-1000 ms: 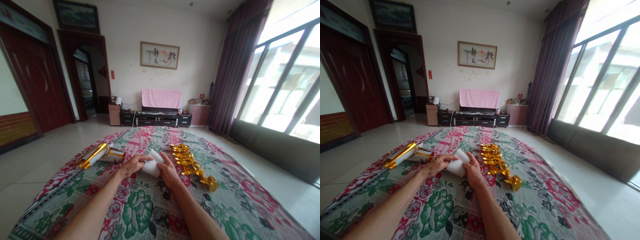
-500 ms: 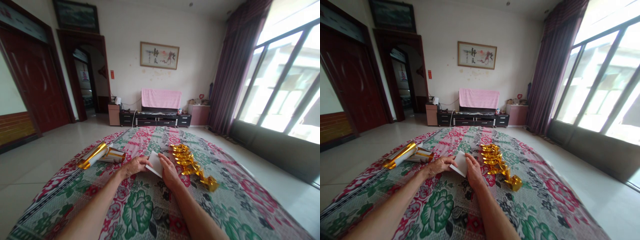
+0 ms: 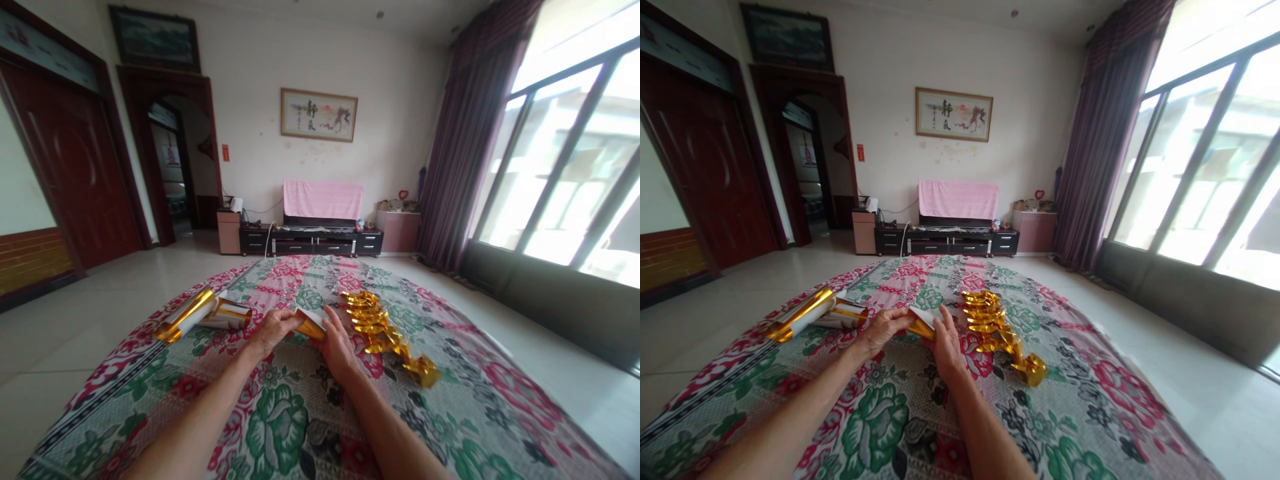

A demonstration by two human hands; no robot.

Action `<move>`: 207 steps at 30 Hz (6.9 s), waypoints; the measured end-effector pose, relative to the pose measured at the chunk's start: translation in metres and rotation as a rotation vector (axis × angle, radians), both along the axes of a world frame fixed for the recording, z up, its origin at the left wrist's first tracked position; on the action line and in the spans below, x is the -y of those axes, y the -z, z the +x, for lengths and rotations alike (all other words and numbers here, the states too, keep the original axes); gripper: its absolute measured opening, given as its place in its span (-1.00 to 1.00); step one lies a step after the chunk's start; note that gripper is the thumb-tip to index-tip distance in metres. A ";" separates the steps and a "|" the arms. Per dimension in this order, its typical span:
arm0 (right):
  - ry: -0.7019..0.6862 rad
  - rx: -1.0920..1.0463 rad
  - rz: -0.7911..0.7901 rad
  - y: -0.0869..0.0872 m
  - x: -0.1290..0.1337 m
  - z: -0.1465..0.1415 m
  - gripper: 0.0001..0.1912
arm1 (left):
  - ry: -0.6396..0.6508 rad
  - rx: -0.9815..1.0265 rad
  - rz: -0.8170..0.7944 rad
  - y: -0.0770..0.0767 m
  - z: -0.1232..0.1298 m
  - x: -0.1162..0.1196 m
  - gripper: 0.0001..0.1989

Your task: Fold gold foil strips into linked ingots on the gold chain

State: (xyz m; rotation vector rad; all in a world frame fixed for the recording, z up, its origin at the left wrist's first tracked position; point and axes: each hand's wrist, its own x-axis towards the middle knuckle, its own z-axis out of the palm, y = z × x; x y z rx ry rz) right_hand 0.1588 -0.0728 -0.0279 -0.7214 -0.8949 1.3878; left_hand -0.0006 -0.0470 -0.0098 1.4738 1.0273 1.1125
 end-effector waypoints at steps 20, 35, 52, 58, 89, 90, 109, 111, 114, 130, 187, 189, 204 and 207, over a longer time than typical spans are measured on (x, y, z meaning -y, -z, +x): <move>0.079 0.005 0.029 -0.001 -0.002 -0.004 -0.27 | 0.069 0.100 -0.163 -0.008 0.002 0.007 -0.33; 0.081 0.106 0.009 -0.004 0.001 -0.005 -0.39 | 0.023 0.085 -0.057 -0.008 0.002 0.003 -0.69; 0.094 0.185 0.059 0.006 -0.005 -0.003 -0.65 | 0.009 0.039 -0.014 -0.006 -0.001 0.001 -0.70; 0.100 0.191 0.072 -0.001 -0.001 -0.003 -0.66 | 0.001 0.023 0.006 -0.001 -0.001 -0.003 -0.68; 0.537 1.175 0.304 -0.008 -0.001 0.005 -0.72 | -0.281 -0.458 0.295 0.008 0.012 -0.003 -0.84; 0.536 1.228 0.324 -0.009 -0.001 0.005 -0.72 | -0.305 -0.508 0.320 0.010 0.014 -0.005 -0.86; 0.462 1.602 0.323 -0.004 -0.004 0.001 -0.70 | -0.350 -0.833 0.569 0.026 0.020 -0.007 -0.86; 0.459 1.609 0.301 -0.005 -0.003 0.000 -0.70 | -0.344 -0.838 0.567 0.026 0.021 -0.007 -0.86; 0.453 1.610 0.295 -0.005 -0.002 -0.001 -0.70 | -0.341 -0.854 0.559 0.024 0.021 -0.005 -0.86; 0.458 1.627 0.289 -0.002 -0.003 -0.001 -0.71 | -0.371 -0.862 0.547 0.026 0.020 -0.005 -0.82; 0.124 1.609 0.438 -0.006 0.008 0.022 -0.78 | 0.220 -0.934 0.482 -0.003 -0.020 0.001 -0.67; 0.098 1.594 0.441 -0.008 0.008 0.023 -0.78 | 0.239 -0.925 0.484 -0.003 -0.021 0.000 -0.66; 0.091 1.544 0.428 -0.003 0.001 0.024 -0.71 | 0.235 -0.906 0.460 0.004 -0.019 -0.009 -0.63; 0.170 1.547 0.428 -0.002 0.003 0.020 -0.80 | 0.144 -0.927 0.441 0.003 -0.013 -0.004 -0.75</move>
